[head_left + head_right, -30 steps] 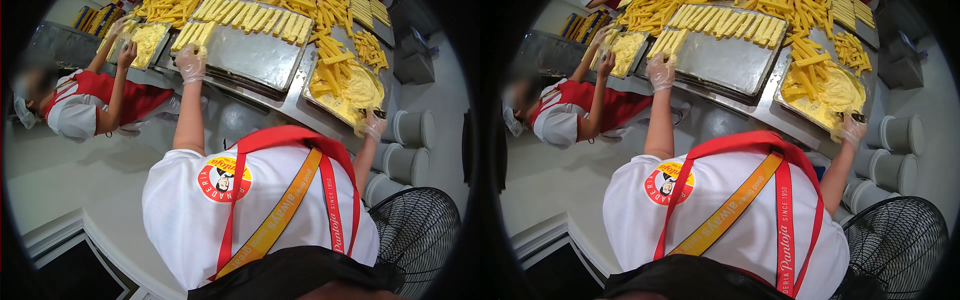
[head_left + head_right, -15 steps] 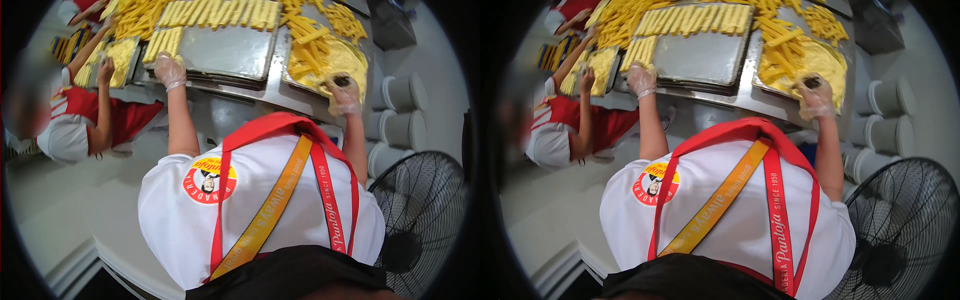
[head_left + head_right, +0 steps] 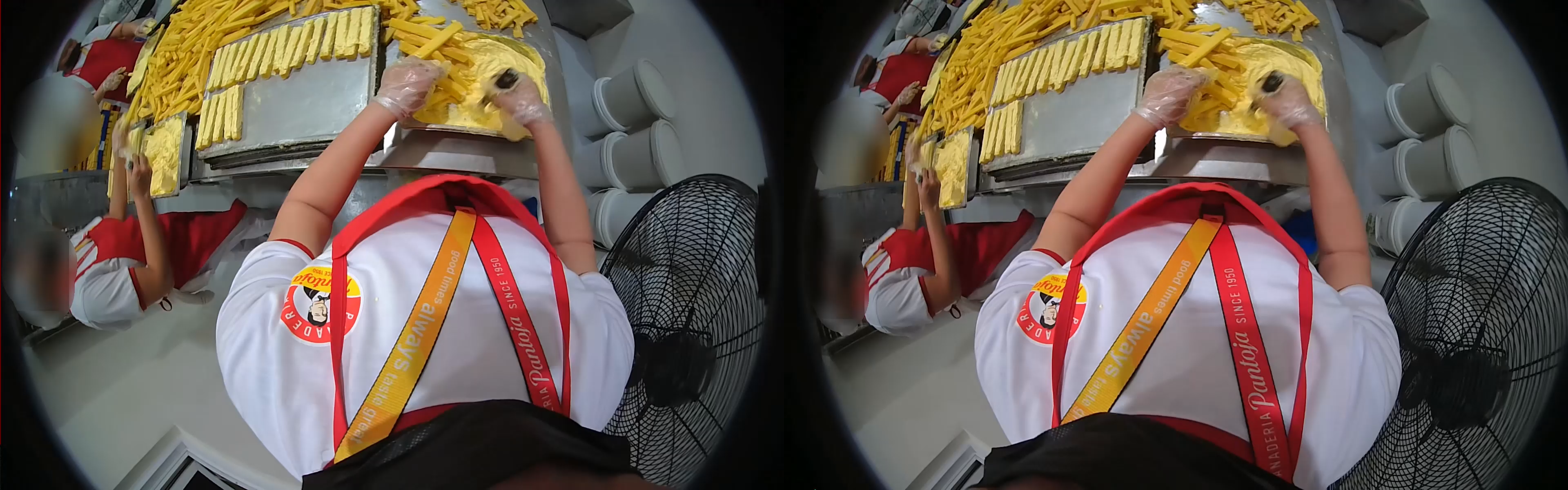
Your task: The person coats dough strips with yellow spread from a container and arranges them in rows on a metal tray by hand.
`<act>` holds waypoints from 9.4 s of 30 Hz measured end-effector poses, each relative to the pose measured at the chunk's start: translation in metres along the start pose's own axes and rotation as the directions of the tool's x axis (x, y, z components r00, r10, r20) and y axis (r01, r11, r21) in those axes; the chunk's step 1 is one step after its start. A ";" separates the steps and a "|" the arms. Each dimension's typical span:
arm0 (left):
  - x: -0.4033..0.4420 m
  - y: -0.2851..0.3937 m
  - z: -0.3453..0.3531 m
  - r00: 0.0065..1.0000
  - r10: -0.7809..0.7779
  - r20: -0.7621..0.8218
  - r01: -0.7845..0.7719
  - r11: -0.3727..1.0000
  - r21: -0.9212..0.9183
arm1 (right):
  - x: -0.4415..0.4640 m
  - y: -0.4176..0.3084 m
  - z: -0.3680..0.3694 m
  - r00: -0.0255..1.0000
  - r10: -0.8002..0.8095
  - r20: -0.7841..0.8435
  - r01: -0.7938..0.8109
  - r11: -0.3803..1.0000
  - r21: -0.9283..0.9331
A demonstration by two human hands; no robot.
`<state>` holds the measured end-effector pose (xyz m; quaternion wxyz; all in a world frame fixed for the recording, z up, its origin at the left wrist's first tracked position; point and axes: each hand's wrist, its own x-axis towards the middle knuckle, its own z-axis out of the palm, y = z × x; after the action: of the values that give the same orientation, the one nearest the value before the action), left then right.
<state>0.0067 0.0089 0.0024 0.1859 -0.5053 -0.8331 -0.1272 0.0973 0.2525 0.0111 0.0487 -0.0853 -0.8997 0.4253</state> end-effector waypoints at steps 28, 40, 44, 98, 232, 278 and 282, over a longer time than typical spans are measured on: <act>-0.008 0.048 0.030 0.929 -0.370 -0.024 0.305 0.799 -0.518 | -0.030 -0.014 -0.035 0.955 -0.001 -0.297 0.083 0.961 0.262; -0.005 0.046 0.031 0.906 -0.422 0.028 0.359 0.732 -0.579 | -0.030 0.012 -0.017 0.966 0.099 -0.237 0.054 0.823 0.565; -0.006 0.041 0.029 0.904 -0.424 0.053 0.383 0.750 -0.539 | -0.025 0.006 -0.020 0.945 0.216 -0.246 -0.164 0.963 0.214; -0.001 -0.044 0.034 0.988 -0.127 0.082 0.109 0.975 0.195 | -0.024 -0.011 -0.011 0.997 -0.039 -0.062 0.041 0.998 0.037; 0.005 0.016 0.030 0.930 -0.364 0.057 0.342 0.795 -0.500 | 0.015 0.011 -0.005 0.948 0.220 -0.228 -0.110 0.904 0.413; -0.212 -0.094 -0.076 0.467 -0.669 -0.579 0.815 0.580 -0.013 | 0.017 0.030 0.010 0.897 0.004 -0.443 -0.119 0.965 -0.234; -0.211 -0.094 -0.081 0.407 -0.768 -0.494 0.909 0.395 0.134 | 0.012 0.023 0.014 0.919 -0.070 -0.387 -0.056 0.951 -0.305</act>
<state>0.0268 -0.2344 -0.0198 0.3349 0.0751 -0.9306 -0.1271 0.0860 0.2583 -0.0153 0.2159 -0.1720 -0.9273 0.2529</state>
